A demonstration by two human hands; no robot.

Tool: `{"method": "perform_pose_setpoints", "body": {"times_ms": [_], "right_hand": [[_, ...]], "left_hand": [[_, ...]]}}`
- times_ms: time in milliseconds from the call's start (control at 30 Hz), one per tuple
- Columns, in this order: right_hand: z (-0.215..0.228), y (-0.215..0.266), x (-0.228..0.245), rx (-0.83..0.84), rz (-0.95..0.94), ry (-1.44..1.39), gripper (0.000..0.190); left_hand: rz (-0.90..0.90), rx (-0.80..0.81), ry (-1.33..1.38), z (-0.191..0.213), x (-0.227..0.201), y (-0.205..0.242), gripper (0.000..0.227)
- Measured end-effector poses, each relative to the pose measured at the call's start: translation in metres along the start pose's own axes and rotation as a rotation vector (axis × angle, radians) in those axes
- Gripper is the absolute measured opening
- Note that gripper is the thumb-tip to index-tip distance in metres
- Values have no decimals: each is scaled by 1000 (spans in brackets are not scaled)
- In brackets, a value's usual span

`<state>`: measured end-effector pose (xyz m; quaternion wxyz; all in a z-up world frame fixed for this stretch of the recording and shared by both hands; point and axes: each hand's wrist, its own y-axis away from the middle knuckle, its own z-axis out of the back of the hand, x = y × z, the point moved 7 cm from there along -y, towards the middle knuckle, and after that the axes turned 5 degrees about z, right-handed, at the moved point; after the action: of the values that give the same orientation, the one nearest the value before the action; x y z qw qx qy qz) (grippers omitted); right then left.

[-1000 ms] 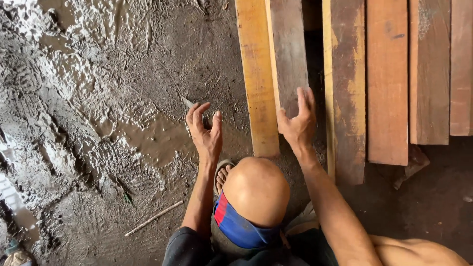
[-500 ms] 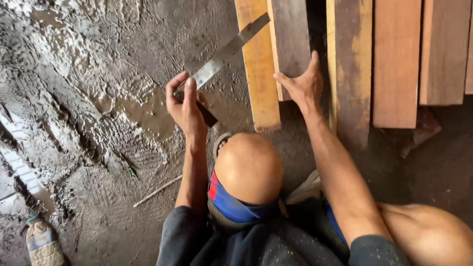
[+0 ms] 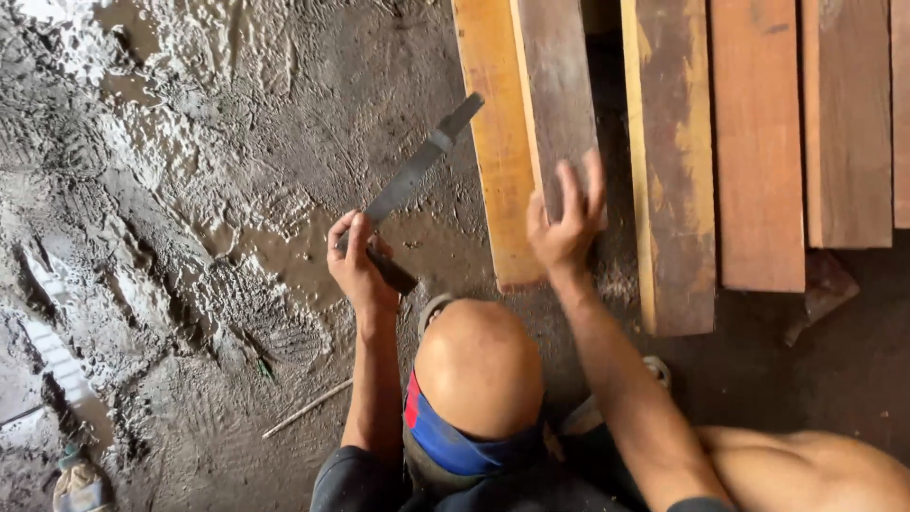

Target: The person is measuring and marking wooden planks using a metal square on the floor of a workshop.

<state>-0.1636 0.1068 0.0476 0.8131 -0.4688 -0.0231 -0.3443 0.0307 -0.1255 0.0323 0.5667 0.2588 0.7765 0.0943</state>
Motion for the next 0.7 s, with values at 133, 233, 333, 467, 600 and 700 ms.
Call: {"method": "perform_pose_setpoints", "body": {"times_ms": [133,233,333,467,600,700], "right_hand": [[-17,87,67,125,-126,-426,9],[-30,123,60,256,-180,-520,15],[-9,111,38,225,-149,-327,9],[14,101,49,378,-180,-29,61],[-5,166,-4,275,-499,-132,70],[-23,194,-68,319,-905,-211,80]], "left_hand": [[26,-101,29,27,33,-14,24],[23,-126,55,25,44,-25,23],[13,-132,56,24,51,-33,24],[29,-120,68,18,49,-35,27],[46,-147,60,13,45,-27,25],[69,-142,25,13,44,-22,24]]}}
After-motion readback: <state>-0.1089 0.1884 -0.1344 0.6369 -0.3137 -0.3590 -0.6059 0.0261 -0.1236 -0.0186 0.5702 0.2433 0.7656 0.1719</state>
